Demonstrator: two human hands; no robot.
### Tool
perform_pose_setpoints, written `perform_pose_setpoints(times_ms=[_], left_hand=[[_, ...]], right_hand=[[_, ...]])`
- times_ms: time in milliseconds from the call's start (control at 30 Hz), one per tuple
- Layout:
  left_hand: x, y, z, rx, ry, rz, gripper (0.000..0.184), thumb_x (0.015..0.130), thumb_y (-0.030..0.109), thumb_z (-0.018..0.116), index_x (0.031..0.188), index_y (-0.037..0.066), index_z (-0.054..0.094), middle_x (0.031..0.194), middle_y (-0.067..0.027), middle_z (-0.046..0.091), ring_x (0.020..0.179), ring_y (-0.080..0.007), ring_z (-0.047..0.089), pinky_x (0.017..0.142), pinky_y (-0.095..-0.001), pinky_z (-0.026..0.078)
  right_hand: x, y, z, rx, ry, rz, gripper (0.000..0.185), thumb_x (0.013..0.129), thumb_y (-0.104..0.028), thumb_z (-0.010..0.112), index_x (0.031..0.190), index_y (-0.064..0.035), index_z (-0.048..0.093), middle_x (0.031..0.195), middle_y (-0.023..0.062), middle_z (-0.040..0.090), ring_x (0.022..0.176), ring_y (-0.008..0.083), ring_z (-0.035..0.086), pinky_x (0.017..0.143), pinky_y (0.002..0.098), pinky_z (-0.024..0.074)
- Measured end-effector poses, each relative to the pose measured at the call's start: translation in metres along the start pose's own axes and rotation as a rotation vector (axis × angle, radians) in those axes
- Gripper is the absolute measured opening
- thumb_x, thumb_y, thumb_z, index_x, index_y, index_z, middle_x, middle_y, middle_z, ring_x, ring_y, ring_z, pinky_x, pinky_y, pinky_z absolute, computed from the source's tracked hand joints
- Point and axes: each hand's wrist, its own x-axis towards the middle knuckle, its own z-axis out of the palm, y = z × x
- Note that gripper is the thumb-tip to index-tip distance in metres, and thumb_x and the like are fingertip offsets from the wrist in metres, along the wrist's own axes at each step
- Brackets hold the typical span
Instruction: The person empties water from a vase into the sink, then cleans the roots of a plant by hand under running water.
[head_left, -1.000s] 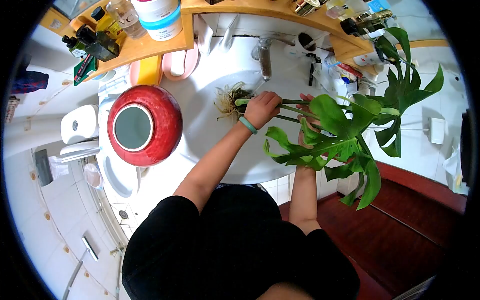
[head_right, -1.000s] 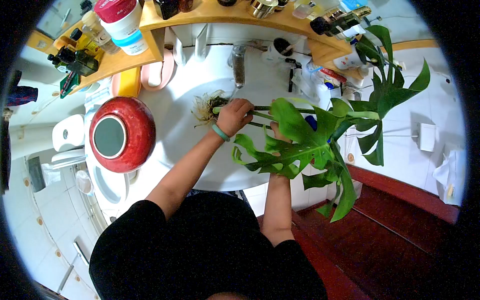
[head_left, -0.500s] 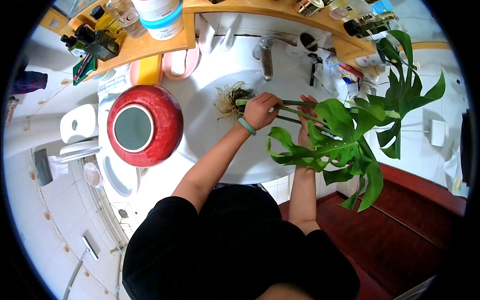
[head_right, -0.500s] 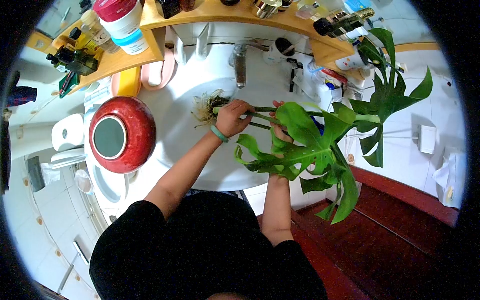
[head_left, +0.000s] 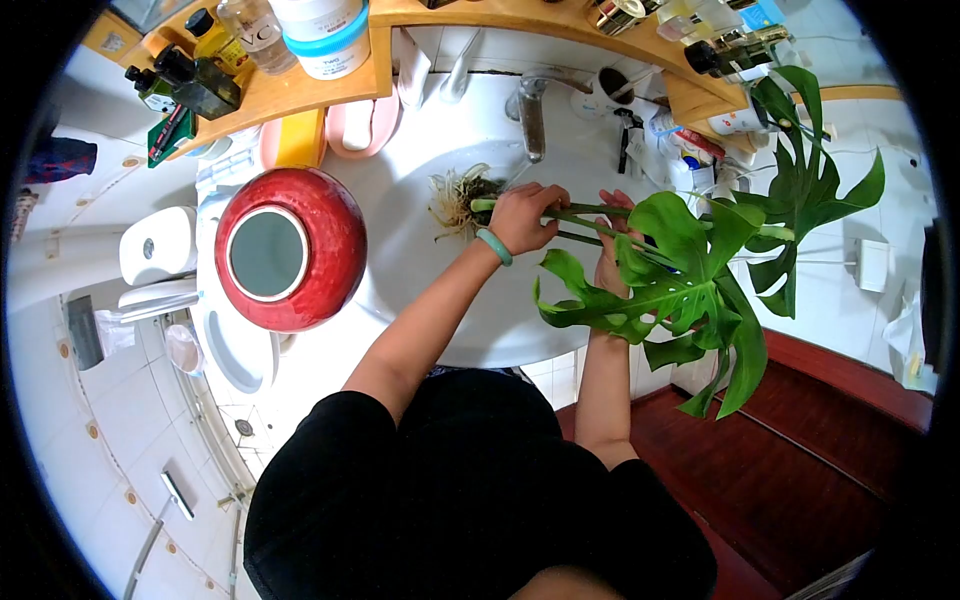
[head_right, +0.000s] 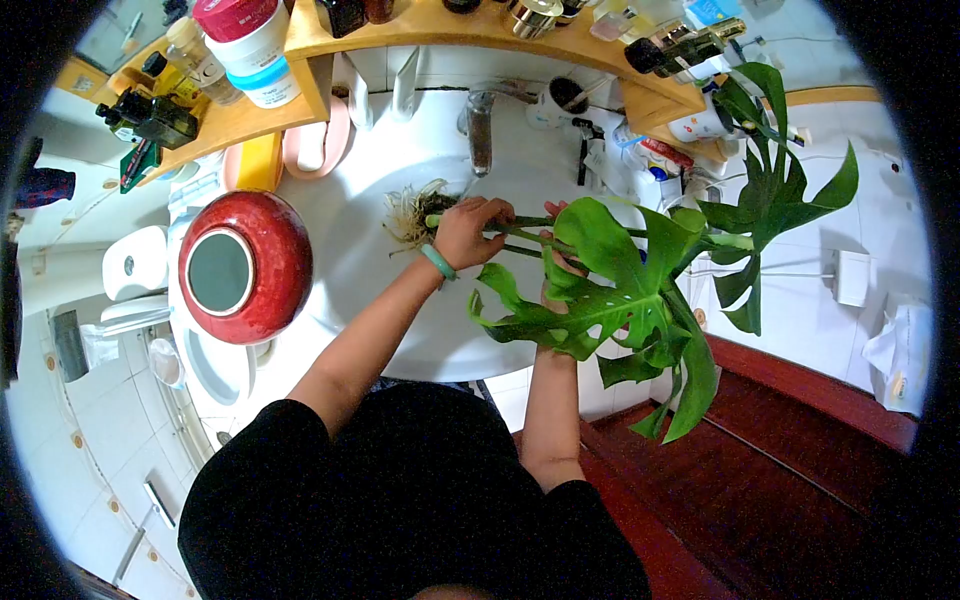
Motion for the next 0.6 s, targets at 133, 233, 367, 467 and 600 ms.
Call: perform_pose_setpoints(times_ms=[133,233,367,467,600], left_hand=[[0.0,-0.003,0.001,-0.07,-0.036,-0.011,0.03,0.061,0.004,0.06,0.09,0.009,0.054,0.078,-0.0059,0.059,0.073,-0.0256,0.06,0.066,-0.0351,0.048],[-0.001,0.004,-0.003,-0.334,0.027,-0.119,0.033,0.063,-0.001,0.058,0.094,0.006,0.053,0.082,-0.0081,0.059,0.076,-0.0249,0.06,0.07,-0.0343,0.049],[-0.004,-0.015,-0.003,-0.447,0.201,-0.163,0.031,0.067,-0.007,0.052,0.096,0.003,0.054,0.084,-0.01,0.059,0.076,-0.0234,0.059,0.072,-0.0312,0.049],[-0.01,-0.056,0.004,-0.186,0.368,-0.38,0.028,0.073,-0.014,0.041,0.09,-0.001,0.059,0.085,-0.0098,0.059,0.072,-0.019,0.058,0.068,-0.0258,0.047],[-0.008,-0.115,0.025,-0.823,0.158,-0.734,0.026,0.082,-0.01,0.039,0.097,-0.005,0.06,0.088,-0.0104,0.063,0.075,-0.0175,0.06,0.071,-0.0258,0.049]], right_hand=[[0.0,0.019,-0.017,-0.105,0.031,0.061,0.044,0.077,0.005,0.058,0.117,0.0,0.044,0.117,0.0145,0.05,0.113,0.0209,0.046,0.097,0.032,0.0334],[0.002,0.02,-0.016,0.021,0.042,0.055,0.041,0.078,0.006,0.056,0.116,-0.0002,0.043,0.116,0.015,0.051,0.112,0.0218,0.047,0.097,0.0335,0.0359],[0.003,0.017,-0.019,0.024,-0.029,0.099,0.037,0.08,0.004,0.056,0.115,-0.001,0.044,0.114,0.0152,0.052,0.111,0.0239,0.048,0.096,0.0366,0.0395],[0.004,0.013,-0.01,0.301,-0.013,0.112,0.028,0.083,0.0,0.055,0.11,-0.0031,0.045,0.113,0.0155,0.053,0.109,0.0268,0.05,0.093,0.0414,0.0435],[0.007,-0.007,0.001,0.4,0.134,0.276,0.02,0.086,-0.004,0.054,0.104,-0.0049,0.045,0.112,0.0154,0.054,0.108,0.0304,0.051,0.088,0.0446,0.047]])
